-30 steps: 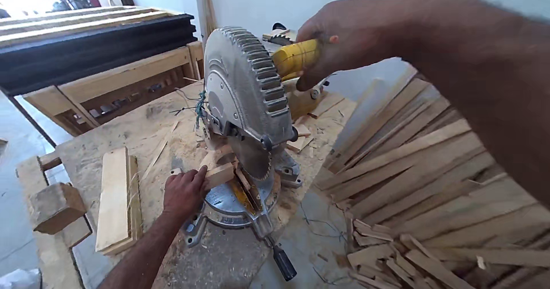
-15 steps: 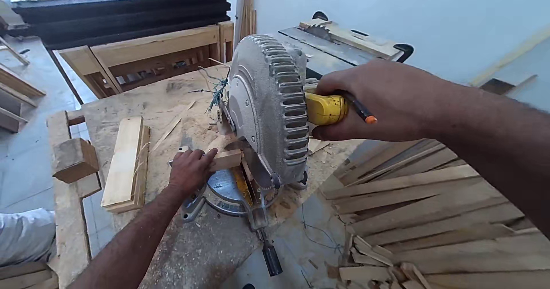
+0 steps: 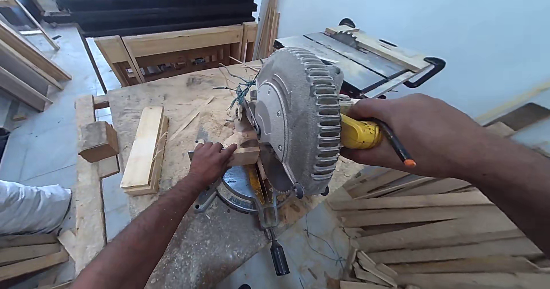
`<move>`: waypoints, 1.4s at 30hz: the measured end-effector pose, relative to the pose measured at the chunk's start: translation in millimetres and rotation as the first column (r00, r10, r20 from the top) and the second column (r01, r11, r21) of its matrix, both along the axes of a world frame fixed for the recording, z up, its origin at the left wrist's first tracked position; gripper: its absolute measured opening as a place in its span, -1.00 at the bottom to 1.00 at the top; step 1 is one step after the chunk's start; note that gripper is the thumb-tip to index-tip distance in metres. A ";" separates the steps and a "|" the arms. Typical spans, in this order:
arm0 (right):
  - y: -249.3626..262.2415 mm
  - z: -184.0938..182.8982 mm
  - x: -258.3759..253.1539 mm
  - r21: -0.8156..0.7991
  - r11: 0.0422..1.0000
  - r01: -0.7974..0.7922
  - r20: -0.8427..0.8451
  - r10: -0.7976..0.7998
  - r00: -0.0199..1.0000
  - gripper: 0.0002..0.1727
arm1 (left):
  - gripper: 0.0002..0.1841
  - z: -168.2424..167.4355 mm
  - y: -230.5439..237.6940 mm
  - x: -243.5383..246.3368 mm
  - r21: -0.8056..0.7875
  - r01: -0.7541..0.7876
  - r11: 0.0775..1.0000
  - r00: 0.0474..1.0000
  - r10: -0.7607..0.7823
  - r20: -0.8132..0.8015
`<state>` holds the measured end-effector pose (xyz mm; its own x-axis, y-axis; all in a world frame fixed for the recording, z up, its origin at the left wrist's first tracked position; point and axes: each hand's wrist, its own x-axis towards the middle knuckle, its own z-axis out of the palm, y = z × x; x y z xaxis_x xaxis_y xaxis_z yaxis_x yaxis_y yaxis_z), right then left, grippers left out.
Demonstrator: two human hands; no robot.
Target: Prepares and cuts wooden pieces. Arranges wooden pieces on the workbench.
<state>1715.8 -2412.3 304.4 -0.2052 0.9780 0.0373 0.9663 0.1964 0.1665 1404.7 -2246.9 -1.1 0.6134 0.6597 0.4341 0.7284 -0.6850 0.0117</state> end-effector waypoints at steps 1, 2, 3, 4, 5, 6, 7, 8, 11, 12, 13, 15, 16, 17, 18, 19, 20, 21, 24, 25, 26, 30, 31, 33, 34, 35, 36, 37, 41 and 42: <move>-0.3 0.3 0.8 -0.002 1.000 -0.013 -0.009 0.013 1.000 -0.52 | -0.60 -0.9 -0.6 0.1 0.012 -0.001 1.000 1.000 0.001 0.009; -0.7 0.3 1.4 -0.003 1.000 -0.018 -0.011 0.018 1.000 -0.52 | -0.60 -2.6 -0.9 0.4 0.028 -0.003 1.000 1.000 0.003 0.023; -1.0 0.2 1.8 -0.004 1.000 -0.018 -0.012 0.018 1.000 -0.52 | -0.61 -4.8 -0.9 0.9 0.044 -0.007 0.999 0.999 0.005 0.037; -0.8 0.2 2.0 -0.005 1.000 -0.016 -0.016 0.016 1.000 -0.52 | -0.61 -6.7 -0.8 1.5 0.054 -0.011 0.998 0.999 0.008 0.047; -0.2 0.3 2.7 -0.009 1.000 -0.012 -0.018 0.012 1.000 -0.53 | -0.62 -7.5 -0.8 1.9 0.050 -0.016 0.999 0.999 0.013 0.051; 0.7 0.6 3.2 -0.011 1.000 -0.012 -0.026 0.012 1.000 -0.53 | -0.62 -7.0 -0.8 2.2 0.036 -0.019 0.999 0.998 0.017 0.052; 1.6 1.5 3.5 -0.015 1.000 -0.018 -0.038 0.018 0.999 -0.53 | -0.61 -5.7 -1.1 2.3 0.013 -0.018 1.000 0.998 0.017 0.055; 2.4 1.7 3.6 -0.005 1.000 -0.024 -0.035 0.024 0.999 -0.53 | -0.61 -4.9 -1.4 2.3 -0.004 -0.018 1.000 0.998 0.018 0.052; 5.9 7.3 2.9 0.008 0.999 -0.032 -0.048 0.033 0.998 -0.57 | -0.62 -3.8 -1.0 3.1 -0.008 -0.020 1.000 0.999 0.020 0.044; 7.5 9.6 2.4 0.011 0.999 -0.034 -0.052 0.035 0.998 -0.58 | -0.62 -3.9 -1.1 2.9 -0.007 -0.021 1.000 0.999 0.022 0.043; 8.5 11.4 1.8 0.012 0.999 -0.035 -0.054 0.035 0.998 -0.58 | -0.62 -4.2 -1.2 2.7 -0.004 -0.022 1.000 0.999 0.022 0.043; 9.2 12.9 2.0 0.012 0.999 -0.037 -0.046 0.037 0.998 -0.58 | -0.62 -4.9 -1.1 3.3 0.000 -0.025 1.000 0.999 0.025 0.038; 9.4 12.9 3.0 0.018 0.999 -0.050 -0.036 0.050 0.998 -0.59 | -0.62 -5.1 -1.4 3.8 -0.003 -0.029 1.000 0.999 0.029 0.038; 10.1 13.1 4.0 0.023 0.998 -0.063 -0.030 0.063 0.998 -0.61 | -0.62 -5.5 -1.6 4.1 -0.005 -0.031 1.000 0.999 0.031 0.042; 10.9 13.3 4.7 0.031 0.997 -0.073 -0.033 0.074 0.997 -0.62 | -0.62 -5.6 -1.7 4.1 -0.002 -0.033 0.999 0.999 0.033 0.044; 11.6 13.5 5.2 0.041 0.996 -0.081 -0.034 0.083 0.996 -0.63 | -0.62 -5.7 -1.7 3.9 0.000 -0.033 0.999 0.998 0.033 0.048; 12.1 13.9 5.5 0.050 0.995 -0.091 -0.034 0.092 0.995 -0.64 | -0.62 -5.7 -1.9 3.5 -0.003 -0.033 0.999 0.998 0.033 0.050; 12.9 14.4 5.5 0.059 0.993 -0.100 -0.035 0.102 0.994 -0.65 | -0.62 -6.1 -1.7 3.2 -0.008 -0.031 0.999 0.998 0.031 0.048; 13.9 17.9 2.8 0.083 0.990 -0.110 -0.030 0.113 0.993 -0.68 | -0.62 -7.0 -1.6 4.1 0.009 -0.035 0.999 0.998 0.034 0.049; 13.2 18.0 1.4 0.084 0.991 -0.103 -0.026 0.106 0.994 -0.69 | -0.63 -7.3 -1.3 4.2 0.014 -0.037 0.999 0.998 0.036 0.051; 11.3 16.6 0.4 0.081 0.993 -0.091 -0.026 0.093 0.995 -0.69 | -0.63 -7.7 -1.3 4.2 0.019 -0.037 0.999 0.998 0.036 0.053; 3.9 7.1 -0.7 0.087 0.995 -0.043 -0.025 0.046 0.999 -0.69 | -0.63 -8.8 -1.3 3.8 0.030 -0.037 0.999 0.997 0.035 0.064; 2.2 4.5 -0.7 0.093 0.995 -0.042 -0.027 0.045 0.999 -0.67 | -0.62 -9.1 -1.6 3.6 0.030 -0.038 0.999 0.997 0.036 0.063; -1.9 -1.2 0.0 0.111 0.993 -0.037 -0.034 0.041 0.999 -0.64 | -0.63 -9.3 -1.8 3.7 0.043 -0.035 0.998 0.997 0.032 0.072; -4.3 -4.4 0.1 0.123 0.992 -0.036 -0.044 0.041 0.998 -0.64 | -0.63 -9.4 -1.6 3.9 0.042 -0.033 0.999 0.997 0.029 0.077; -7.1 -8.1 0.3 0.131 0.991 -0.035 -0.057 0.043 0.997 -0.64 | -0.63 -9.1 -1.7 4.0 0.034 -0.030 0.999 0.996 0.027 0.082; -10.4 -12.2 0.8 0.133 0.991 -0.033 -0.071 0.043 0.997 -0.64 | -0.63 -8.3 -2.1 4.1 0.029 -0.026 0.999 0.996 0.023 0.088; -14.9 -17.4 -0.3 0.132 0.991 -0.018 -0.075 0.028 0.997 -0.62 | -0.63 -7.5 -2.6 3.9 0.026 -0.021 0.999 0.995 0.018 0.096; -35.4 -47.3 -9.5 0.178 0.984 0.024 -0.059 -0.014 0.998 -0.57 | -0.63 -9.1 -2.6 4.2 0.041 -0.027 0.999 0.994 0.022 0.104; -39.7 -56.2 -10.3 0.194 0.981 0.029 -0.059 -0.017 0.998 -0.57 | -0.63 -9.3 -2.7 4.5 0.038 -0.029 0.999 0.994 0.025 0.103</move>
<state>1705.6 -2451.9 248.3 -0.1748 0.9552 0.2386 0.9791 0.1432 0.1443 1409.2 -2249.5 -10.4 0.5466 0.6566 0.5197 0.7433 -0.6663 0.0601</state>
